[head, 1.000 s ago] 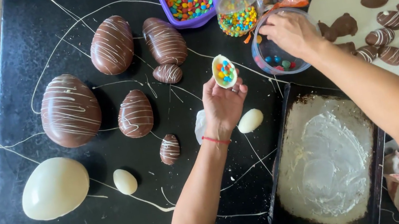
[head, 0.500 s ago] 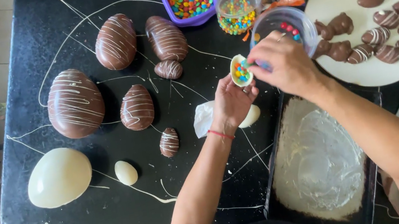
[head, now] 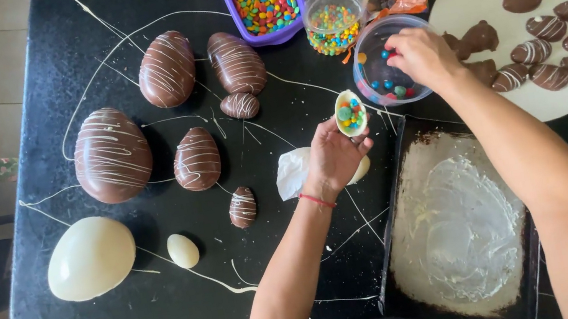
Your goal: The person fills a hollow white chocolate egg half with colorful candies and then seals it with another white chocolate half. They smooth the edges of the joined egg by hand and place it on the table among other finished chocolate eggs.
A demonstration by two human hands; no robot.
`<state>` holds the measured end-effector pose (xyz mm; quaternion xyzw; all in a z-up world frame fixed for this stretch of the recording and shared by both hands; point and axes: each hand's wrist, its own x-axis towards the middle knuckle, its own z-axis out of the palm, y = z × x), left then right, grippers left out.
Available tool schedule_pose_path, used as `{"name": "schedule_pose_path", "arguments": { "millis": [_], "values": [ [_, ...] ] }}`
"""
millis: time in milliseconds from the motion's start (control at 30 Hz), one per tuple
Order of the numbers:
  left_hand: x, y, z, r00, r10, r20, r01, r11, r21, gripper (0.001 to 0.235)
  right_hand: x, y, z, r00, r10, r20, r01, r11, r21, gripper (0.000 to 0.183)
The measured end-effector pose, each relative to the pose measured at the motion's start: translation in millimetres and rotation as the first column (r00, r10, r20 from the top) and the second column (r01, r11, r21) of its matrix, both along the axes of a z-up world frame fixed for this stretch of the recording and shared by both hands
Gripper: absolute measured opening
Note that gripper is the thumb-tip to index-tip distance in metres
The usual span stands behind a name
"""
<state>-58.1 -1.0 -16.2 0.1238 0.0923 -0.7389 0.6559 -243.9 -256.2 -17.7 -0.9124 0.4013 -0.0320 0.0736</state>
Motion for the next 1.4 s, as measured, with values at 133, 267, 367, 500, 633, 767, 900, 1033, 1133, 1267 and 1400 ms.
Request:
{"name": "schedule_pose_path", "arguments": {
  "millis": [133, 267, 367, 500, 633, 767, 900, 1033, 1133, 1267, 1400],
  "values": [
    [7, 1, -9, 1.0, 0.009, 0.021, -0.009, 1.0, 0.007, 0.037, -3, -25, -60, 0.998, -0.056, -0.002, 0.056, 0.998, -0.019, 0.034],
    [-1, 3, -13, 1.0, 0.007, 0.004, -0.007, 1.0, 0.006, 0.036, 19, 68, 63, 0.985, -0.103, 0.14, 0.1, 0.995, 0.026, 0.048],
    [-15, -1, -19, 0.999, -0.021, 0.04, 0.021, 1.0, 0.005, 0.035, 29, 126, 111, 0.881, 0.12, 0.457, -0.161, 0.985, 0.053, 0.061],
    [-30, 10, -5, 0.997, -0.042, 0.061, 0.042, 0.999, 0.001, 0.031, 19, 166, 145, 0.851, 0.237, 0.468, -0.222, 0.971, -0.089, 0.059],
    [-43, 26, 3, 0.997, -0.058, 0.057, 0.059, 0.998, -0.006, 0.031, -8, 195, 167, 0.823, 0.227, 0.521, -0.129, 0.968, -0.217, 0.036],
    [-52, 44, 35, 0.99, -0.073, 0.12, 0.078, 0.996, -0.035, 0.028, -53, 231, 169, 0.793, 0.154, 0.589, -0.039, 0.978, -0.204, 0.026],
    [-62, 69, 42, 0.986, -0.138, 0.094, 0.139, 0.99, -0.003, 0.03, -99, 280, 161, 0.783, -0.016, 0.622, 0.111, 0.987, -0.114, 0.015],
    [-55, 104, 47, 0.977, -0.172, 0.122, 0.164, 0.984, 0.071, 0.035, -196, 284, 118, 0.809, -0.201, 0.552, 0.306, 0.946, -0.104, 0.012],
    [-38, 138, 51, 0.972, -0.186, 0.141, 0.184, 0.982, 0.028, 0.052, -251, 291, 155, 0.686, -0.638, 0.35, 0.618, 0.765, 0.181, 0.024],
    [-34, 158, 50, 0.972, -0.18, 0.152, 0.164, 0.98, 0.116, 0.054, -318, 255, 135, 0.673, -0.703, 0.229, 0.679, 0.711, 0.183, 0.021],
    [-41, 163, 60, 0.982, -0.155, 0.108, 0.148, 0.987, 0.07, 0.05, -345, 163, 110, 0.88, -0.453, 0.144, 0.468, 0.878, -0.097, 0.02]
  ]
}}
